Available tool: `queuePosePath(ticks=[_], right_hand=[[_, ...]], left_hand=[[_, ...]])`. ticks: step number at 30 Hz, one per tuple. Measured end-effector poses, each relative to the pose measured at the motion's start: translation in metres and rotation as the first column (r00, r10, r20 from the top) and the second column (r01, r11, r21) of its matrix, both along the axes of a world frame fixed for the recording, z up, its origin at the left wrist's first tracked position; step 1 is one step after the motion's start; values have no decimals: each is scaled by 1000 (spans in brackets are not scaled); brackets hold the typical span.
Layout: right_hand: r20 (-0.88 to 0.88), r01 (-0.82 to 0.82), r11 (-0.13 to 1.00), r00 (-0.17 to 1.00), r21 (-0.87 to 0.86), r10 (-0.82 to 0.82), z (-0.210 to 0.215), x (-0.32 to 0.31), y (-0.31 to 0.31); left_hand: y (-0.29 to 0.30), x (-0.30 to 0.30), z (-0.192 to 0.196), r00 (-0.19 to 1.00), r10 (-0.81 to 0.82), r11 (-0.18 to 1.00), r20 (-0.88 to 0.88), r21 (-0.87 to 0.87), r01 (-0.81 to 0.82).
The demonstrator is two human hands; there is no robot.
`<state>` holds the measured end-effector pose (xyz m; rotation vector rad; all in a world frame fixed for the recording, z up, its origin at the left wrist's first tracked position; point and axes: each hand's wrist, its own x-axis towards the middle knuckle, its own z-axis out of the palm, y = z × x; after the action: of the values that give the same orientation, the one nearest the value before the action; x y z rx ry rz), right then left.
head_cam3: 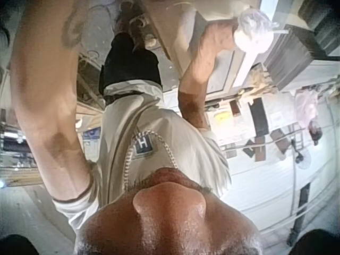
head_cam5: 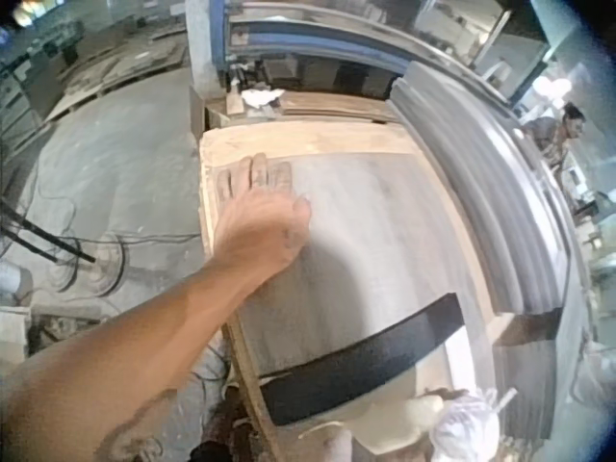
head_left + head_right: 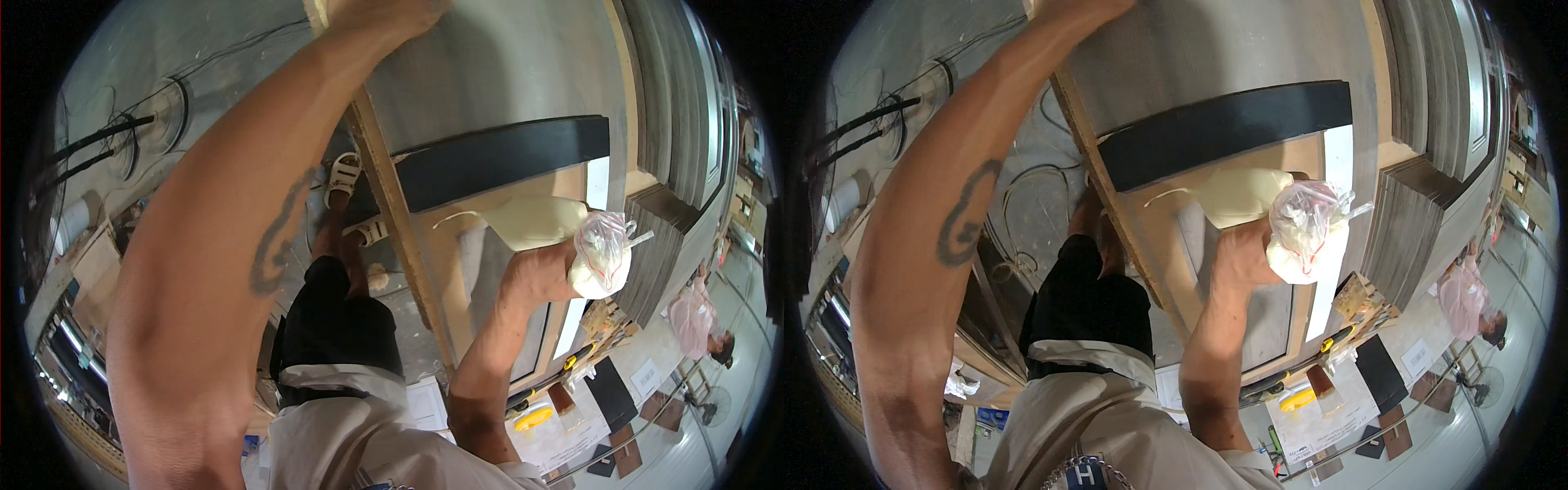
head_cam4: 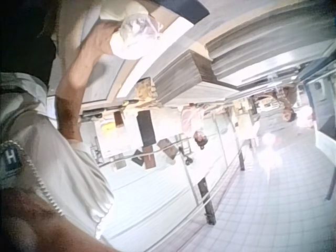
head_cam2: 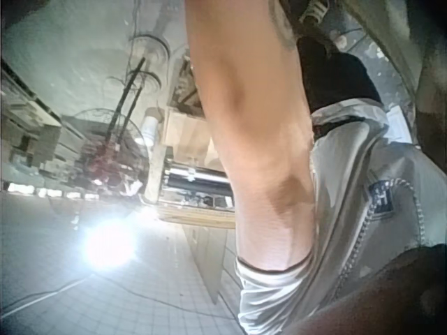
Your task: The person applies glue to a wooden frame from a piping bag, fits a wooden panel into the frame, and secures the wooden pieces together using a nail gun.
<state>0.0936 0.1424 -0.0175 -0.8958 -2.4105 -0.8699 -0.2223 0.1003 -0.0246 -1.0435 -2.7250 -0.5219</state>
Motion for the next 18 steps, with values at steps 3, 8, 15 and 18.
queuePosePath(ticks=[3,8,15,18], right_hand=[[7,15,1000,1000,-18,-15,-2,7,8],[-6,25,997,1000,-67,-26,-2,13,21],[-171,-28,973,985,-228,-12,0,9,36],[-340,-29,918,933,-395,-117,8,-1,41]], left_hand=[[4,0,-11,987,50,996,-150,86,-38],[7,-1,-7,988,61,995,-143,82,-50],[4,-2,-3,986,67,998,-152,12,-66],[7,4,4,988,85,996,-131,-25,-89]])
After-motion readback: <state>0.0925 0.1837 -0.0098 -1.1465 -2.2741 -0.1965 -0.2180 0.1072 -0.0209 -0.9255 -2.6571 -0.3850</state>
